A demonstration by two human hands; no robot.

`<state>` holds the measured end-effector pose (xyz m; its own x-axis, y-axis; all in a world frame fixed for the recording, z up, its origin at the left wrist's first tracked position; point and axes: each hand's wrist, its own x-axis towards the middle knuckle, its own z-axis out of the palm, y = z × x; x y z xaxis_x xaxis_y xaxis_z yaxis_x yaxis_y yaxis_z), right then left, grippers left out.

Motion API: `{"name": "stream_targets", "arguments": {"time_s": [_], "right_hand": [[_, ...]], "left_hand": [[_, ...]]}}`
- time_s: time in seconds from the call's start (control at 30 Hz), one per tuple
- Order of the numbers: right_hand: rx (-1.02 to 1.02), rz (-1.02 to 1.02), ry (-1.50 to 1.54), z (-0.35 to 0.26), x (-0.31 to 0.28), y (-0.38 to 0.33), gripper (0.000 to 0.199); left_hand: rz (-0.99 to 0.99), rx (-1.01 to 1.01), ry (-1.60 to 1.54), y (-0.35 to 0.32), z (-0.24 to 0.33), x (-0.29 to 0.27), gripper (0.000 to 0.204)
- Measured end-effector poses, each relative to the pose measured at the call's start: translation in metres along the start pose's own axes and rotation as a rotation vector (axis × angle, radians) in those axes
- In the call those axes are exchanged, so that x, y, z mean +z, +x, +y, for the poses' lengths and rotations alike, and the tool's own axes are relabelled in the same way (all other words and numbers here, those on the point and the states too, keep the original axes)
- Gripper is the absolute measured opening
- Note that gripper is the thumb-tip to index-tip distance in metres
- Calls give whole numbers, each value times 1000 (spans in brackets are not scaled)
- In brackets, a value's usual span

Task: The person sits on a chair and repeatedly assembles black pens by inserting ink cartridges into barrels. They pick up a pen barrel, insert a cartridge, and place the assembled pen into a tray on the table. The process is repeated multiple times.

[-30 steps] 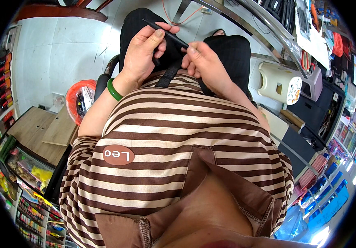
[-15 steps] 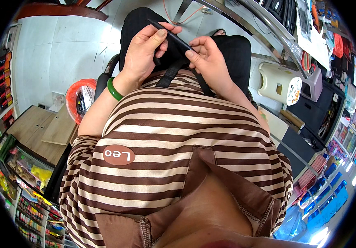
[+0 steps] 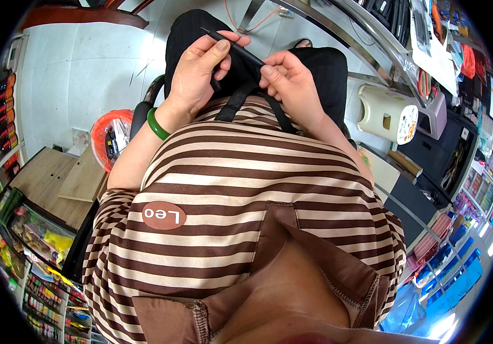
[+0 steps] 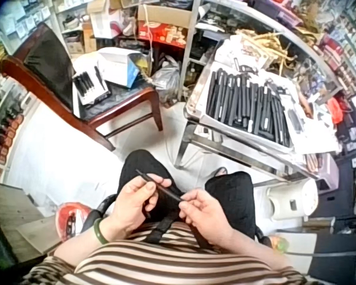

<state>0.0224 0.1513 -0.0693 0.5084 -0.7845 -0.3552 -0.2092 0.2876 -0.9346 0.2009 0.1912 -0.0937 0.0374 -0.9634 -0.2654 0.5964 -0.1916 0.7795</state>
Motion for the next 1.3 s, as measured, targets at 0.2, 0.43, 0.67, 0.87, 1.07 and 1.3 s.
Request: {"name": "stream_targets", "arguments": {"time_s": [0.2,0.43,0.67,0.87,1.07,1.3], "right_hand": [[398,-159,624,4,-9,1,28],[166,-119,277,3,-7,1,27],[187,53,356,-2,8,-1,26],[398,-266,633,3,-11,3,24],[96,10,149,-2,5,-2,18],[-263,79,-419,15,2,0,16]], "left_hand": [[-44,-38,-11,0,-1,0,20],[-32,-32,2,-2,0,3,20],[-40,-49,46,-2,2,6,20],[-91,-46,19,-4,0,4,20],[-34,-46,82,-3,1,6,21],[46,-62,51,-2,-1,10,21]]}}
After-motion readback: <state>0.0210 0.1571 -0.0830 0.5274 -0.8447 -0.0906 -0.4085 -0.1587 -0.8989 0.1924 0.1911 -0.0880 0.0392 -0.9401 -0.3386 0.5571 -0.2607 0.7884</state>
